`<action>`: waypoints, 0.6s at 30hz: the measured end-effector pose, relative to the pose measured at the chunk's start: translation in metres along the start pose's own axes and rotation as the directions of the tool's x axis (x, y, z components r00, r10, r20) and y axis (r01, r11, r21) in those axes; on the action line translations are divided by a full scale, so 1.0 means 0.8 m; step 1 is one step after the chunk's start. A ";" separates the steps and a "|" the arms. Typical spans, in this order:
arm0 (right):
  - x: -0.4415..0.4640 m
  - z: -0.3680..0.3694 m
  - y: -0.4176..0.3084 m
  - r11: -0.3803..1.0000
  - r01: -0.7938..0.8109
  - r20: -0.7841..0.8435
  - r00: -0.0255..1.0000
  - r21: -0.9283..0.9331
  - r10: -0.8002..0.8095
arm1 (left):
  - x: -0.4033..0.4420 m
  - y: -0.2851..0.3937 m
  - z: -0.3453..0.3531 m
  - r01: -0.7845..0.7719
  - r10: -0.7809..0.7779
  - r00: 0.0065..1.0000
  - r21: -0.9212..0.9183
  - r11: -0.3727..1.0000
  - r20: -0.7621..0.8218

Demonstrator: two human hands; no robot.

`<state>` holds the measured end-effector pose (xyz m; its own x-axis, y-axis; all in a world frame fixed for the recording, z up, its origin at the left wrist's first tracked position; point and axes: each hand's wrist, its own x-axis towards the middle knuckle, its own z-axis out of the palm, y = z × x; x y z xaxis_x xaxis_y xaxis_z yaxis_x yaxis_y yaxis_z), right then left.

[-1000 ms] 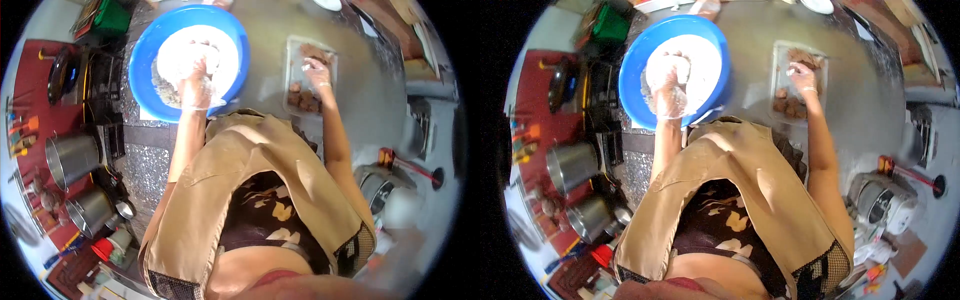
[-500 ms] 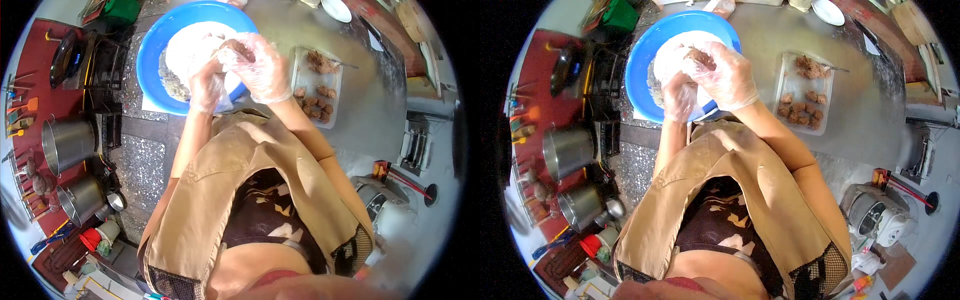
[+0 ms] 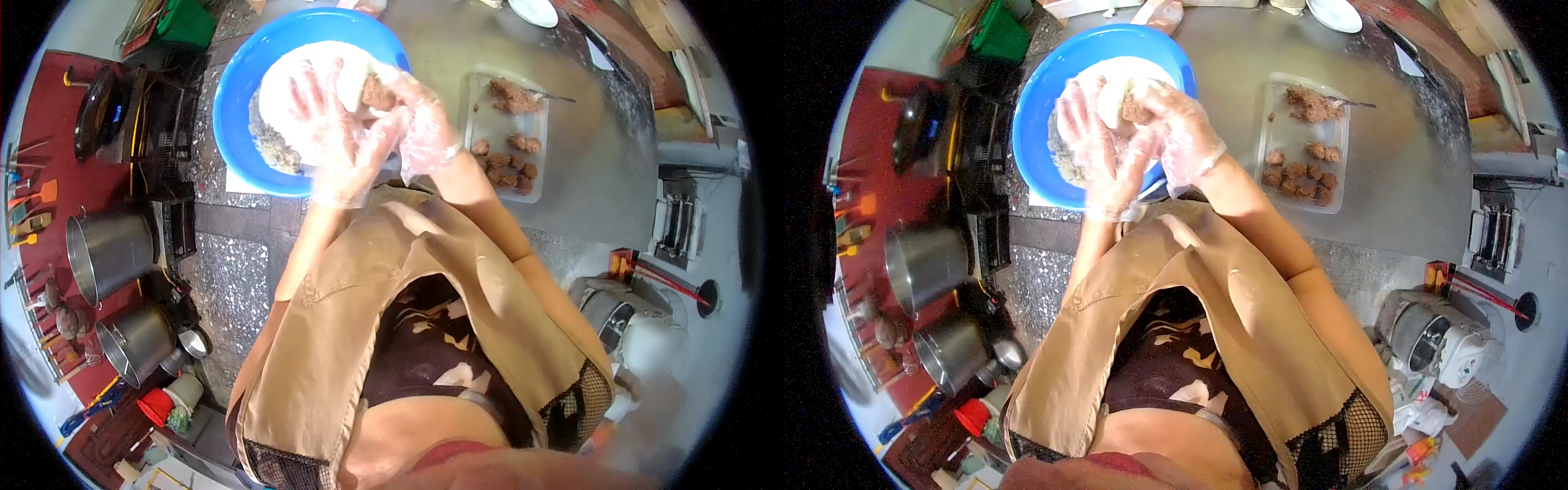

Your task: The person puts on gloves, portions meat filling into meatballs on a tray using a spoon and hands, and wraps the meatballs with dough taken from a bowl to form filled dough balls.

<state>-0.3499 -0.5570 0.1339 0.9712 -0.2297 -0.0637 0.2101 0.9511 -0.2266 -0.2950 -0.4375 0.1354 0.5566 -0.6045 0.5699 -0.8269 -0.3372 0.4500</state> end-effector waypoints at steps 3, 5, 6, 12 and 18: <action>-0.012 0.010 -0.016 0.922 0.057 -0.058 0.995 -0.382 -0.085 | 0.004 -0.022 -0.030 -0.086 0.091 0.994 0.088 0.992 -0.056; -0.017 0.018 -0.022 0.890 0.020 -0.051 0.998 -0.455 -0.049 | 0.009 -0.033 -0.032 -0.153 0.154 0.988 -0.163 0.975 -0.005; -0.020 0.019 -0.020 0.845 -0.024 -0.045 0.999 -0.533 0.001 | 0.011 -0.032 -0.028 -0.132 0.160 0.985 -0.322 0.937 0.061; -0.023 0.017 -0.007 0.635 -0.053 -0.113 0.992 -0.771 -0.054 | 0.018 -0.020 -0.012 -0.281 0.346 0.933 -0.400 0.873 0.100; -0.027 0.025 -0.024 0.878 -0.210 -0.085 0.978 -0.430 0.192 | 0.012 -0.015 -0.001 -0.167 0.213 0.977 -0.560 0.811 0.018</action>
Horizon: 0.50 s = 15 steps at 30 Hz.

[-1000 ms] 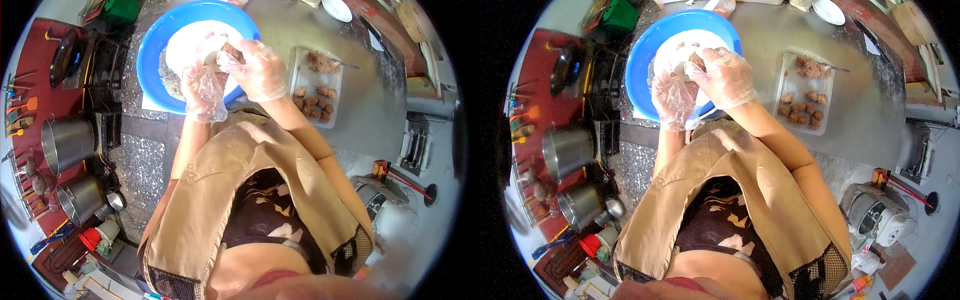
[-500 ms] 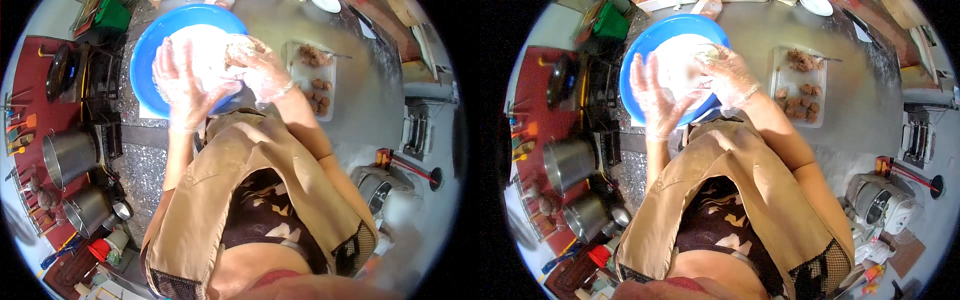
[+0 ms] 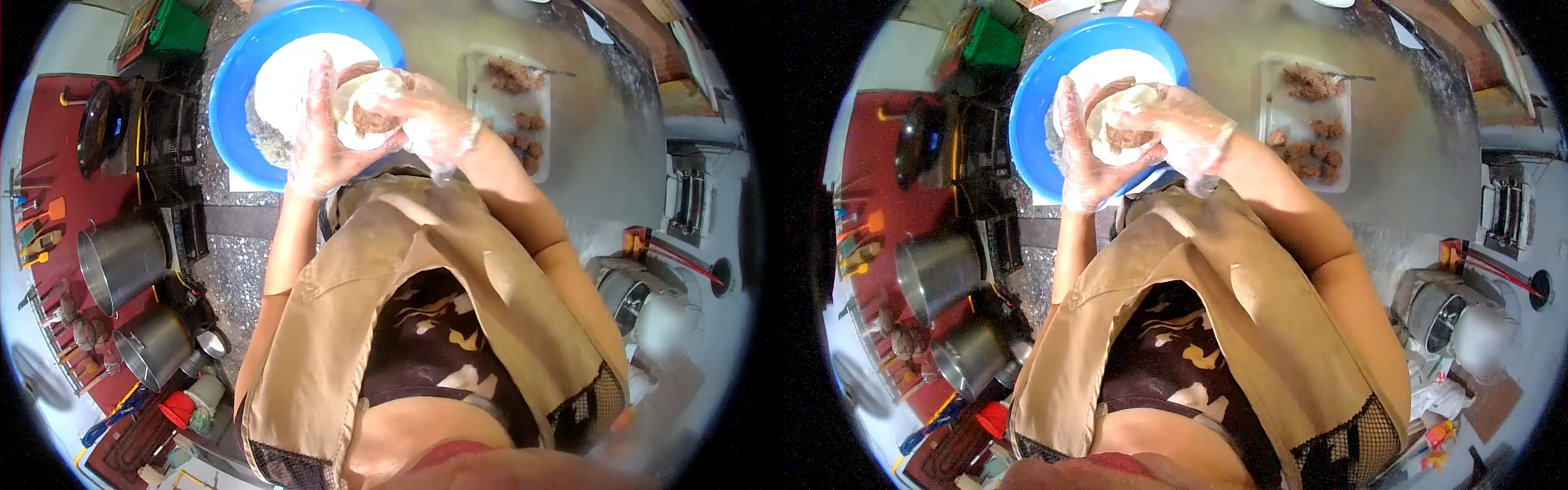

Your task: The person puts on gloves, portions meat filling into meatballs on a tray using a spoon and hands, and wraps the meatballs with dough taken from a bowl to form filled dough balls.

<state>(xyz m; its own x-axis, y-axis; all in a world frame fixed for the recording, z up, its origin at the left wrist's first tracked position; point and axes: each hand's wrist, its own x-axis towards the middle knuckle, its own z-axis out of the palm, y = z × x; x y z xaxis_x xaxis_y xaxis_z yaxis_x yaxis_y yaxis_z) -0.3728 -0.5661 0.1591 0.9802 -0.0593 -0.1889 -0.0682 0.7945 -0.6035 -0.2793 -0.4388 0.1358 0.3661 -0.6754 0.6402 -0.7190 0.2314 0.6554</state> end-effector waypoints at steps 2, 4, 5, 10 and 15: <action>0.004 -0.012 0.012 0.993 0.090 0.042 0.995 -0.070 -0.087 | 0.000 -0.001 -0.004 -0.068 0.058 0.993 0.096 0.993 0.103; 0.006 -0.011 0.010 0.981 0.110 0.067 0.993 -0.163 -0.101 | 0.000 0.001 -0.001 -0.050 0.047 0.996 0.036 0.998 0.078; 0.004 -0.015 0.008 0.980 0.114 0.071 0.992 -0.162 -0.103 | -0.002 0.004 0.000 -0.012 0.011 1.000 0.036 0.999 0.008; -0.014 0.002 0.017 0.958 0.226 -0.014 0.974 0.177 -0.228 | 0.000 0.029 0.019 0.168 -0.143 0.979 0.182 0.969 -0.143; -0.027 -0.011 0.006 0.998 0.066 0.044 0.997 0.005 -0.066 | -0.005 0.019 -0.019 0.142 -0.141 0.990 -0.154 0.978 0.018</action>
